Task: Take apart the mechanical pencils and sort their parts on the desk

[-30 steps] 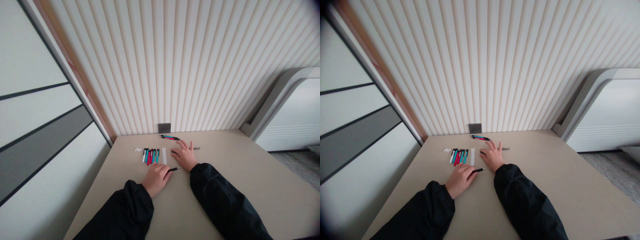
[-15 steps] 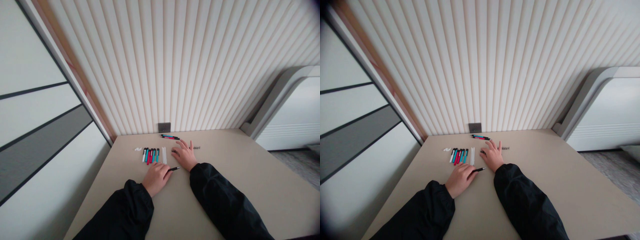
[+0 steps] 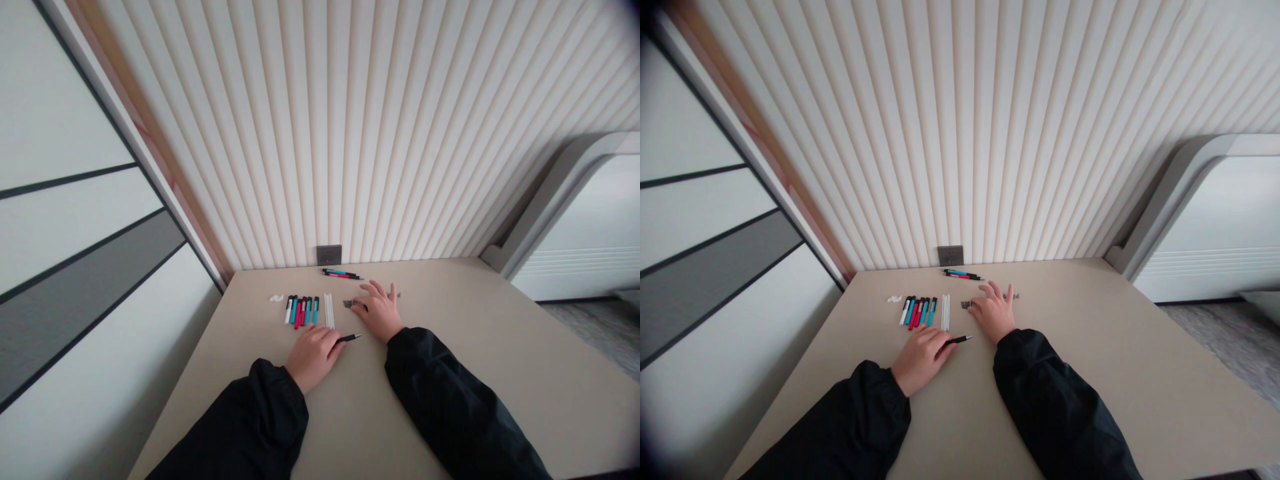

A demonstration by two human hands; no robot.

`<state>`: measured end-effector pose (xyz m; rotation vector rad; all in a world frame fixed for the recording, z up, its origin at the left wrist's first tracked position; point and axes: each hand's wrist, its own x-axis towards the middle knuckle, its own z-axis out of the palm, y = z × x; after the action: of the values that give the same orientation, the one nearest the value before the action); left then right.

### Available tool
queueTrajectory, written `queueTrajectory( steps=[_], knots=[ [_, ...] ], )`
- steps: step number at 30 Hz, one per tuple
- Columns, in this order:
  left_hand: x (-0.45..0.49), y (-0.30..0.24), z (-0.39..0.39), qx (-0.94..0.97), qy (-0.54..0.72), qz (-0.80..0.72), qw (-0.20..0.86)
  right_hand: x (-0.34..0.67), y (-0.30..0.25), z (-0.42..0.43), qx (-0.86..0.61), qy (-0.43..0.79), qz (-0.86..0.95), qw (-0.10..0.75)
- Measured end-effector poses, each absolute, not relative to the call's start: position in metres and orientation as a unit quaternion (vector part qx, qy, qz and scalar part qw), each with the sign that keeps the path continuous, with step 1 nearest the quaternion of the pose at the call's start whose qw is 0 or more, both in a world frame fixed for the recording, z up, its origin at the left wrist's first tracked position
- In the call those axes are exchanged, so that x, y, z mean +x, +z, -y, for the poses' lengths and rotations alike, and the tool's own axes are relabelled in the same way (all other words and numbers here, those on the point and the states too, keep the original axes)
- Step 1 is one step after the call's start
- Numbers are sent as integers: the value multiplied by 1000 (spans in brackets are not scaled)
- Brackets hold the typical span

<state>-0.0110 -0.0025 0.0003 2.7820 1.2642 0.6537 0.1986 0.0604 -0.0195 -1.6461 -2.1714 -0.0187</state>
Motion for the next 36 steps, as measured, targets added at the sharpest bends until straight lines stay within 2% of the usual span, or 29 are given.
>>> queueTrajectory(
  steps=[36],
  knots=[
    [-10,2,3,889,216,-403,12,191,-21,-65,-583,34,781,223]
  ],
)
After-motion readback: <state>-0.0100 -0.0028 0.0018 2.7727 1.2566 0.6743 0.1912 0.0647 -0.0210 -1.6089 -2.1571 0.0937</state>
